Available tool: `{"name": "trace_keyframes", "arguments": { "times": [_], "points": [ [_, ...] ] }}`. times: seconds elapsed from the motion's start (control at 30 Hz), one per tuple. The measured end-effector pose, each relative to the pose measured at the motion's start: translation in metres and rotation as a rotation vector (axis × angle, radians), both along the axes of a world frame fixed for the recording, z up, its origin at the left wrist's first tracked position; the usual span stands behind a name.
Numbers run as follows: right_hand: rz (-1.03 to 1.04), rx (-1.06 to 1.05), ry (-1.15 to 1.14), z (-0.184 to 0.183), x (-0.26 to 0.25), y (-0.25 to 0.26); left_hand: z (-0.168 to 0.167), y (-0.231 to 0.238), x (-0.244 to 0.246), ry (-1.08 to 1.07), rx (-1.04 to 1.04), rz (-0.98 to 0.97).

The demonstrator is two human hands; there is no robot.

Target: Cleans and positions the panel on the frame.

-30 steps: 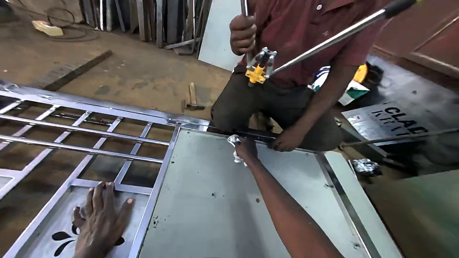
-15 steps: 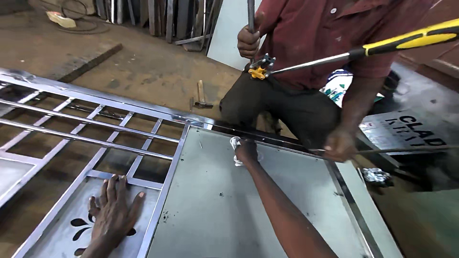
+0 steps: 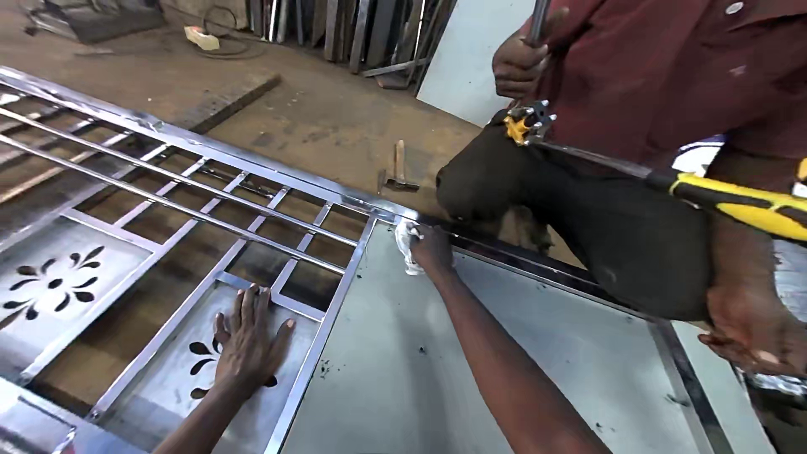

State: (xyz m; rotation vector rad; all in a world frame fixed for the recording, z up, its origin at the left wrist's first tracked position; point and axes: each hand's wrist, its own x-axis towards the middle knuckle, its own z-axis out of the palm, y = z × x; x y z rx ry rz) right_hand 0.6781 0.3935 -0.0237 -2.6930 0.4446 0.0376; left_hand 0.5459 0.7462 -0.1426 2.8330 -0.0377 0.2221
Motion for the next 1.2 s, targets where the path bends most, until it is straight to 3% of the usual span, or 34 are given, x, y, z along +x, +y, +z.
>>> {"name": "trace_keyframes", "arguments": {
  "times": [0.13, 0.2, 0.3, 0.4, 0.57, 0.7, 0.77, 0.83, 0.97, 1.03, 1.13, 1.2],
  "points": [
    [0.046, -0.156, 0.006, -0.029, 0.027, 0.038, 0.000, 0.000, 0.000, -0.005, 0.011, -0.001],
    [0.168, -0.218, -0.059, -0.041, 0.024, 0.045, -0.001, 0.000, -0.002, 0.003, 0.017, 0.004],
    [0.342, -0.130, 0.083, -0.024, 0.017, 0.039, 0.003, 0.000, -0.001, 0.038, 0.023, 0.012],
    [0.293, -0.002, 0.135, 0.003, 0.024, 0.027, 0.002, -0.001, 0.000, 0.022, 0.013, 0.015],
    [0.369, -0.246, 0.056, -0.030, 0.028, 0.045, 0.004, 0.000, 0.001, 0.030, 0.021, 0.007],
    [0.496, 0.014, 0.196, -0.004, -0.021, 0.018, 0.006, -0.001, 0.002, 0.021, 0.009, -0.001],
    [0.393, 0.105, 0.140, 0.011, -0.047, -0.014, 0.005, -0.001, 0.002, 0.040, 0.007, 0.005],
    [0.159, 0.075, 0.042, 0.013, -0.074, -0.050, 0.004, -0.001, 0.004, 0.046, 0.002, 0.004],
    [-0.329, -0.024, -0.128, -0.005, -0.115, -0.111, -0.002, 0.000, 0.006, 0.011, -0.008, -0.008],
    [-0.416, -0.040, -0.151, -0.016, -0.113, -0.125, 0.001, -0.001, 0.007, 0.000, -0.056, -0.009],
    [-0.172, -0.081, -0.117, -0.037, -0.095, -0.095, 0.039, -0.030, 0.026, -0.005, -0.238, -0.030],
    [0.122, -0.050, -0.143, -0.038, -0.099, -0.063, 0.061, -0.073, 0.048, -0.029, -0.244, -0.193]
  ]
}}
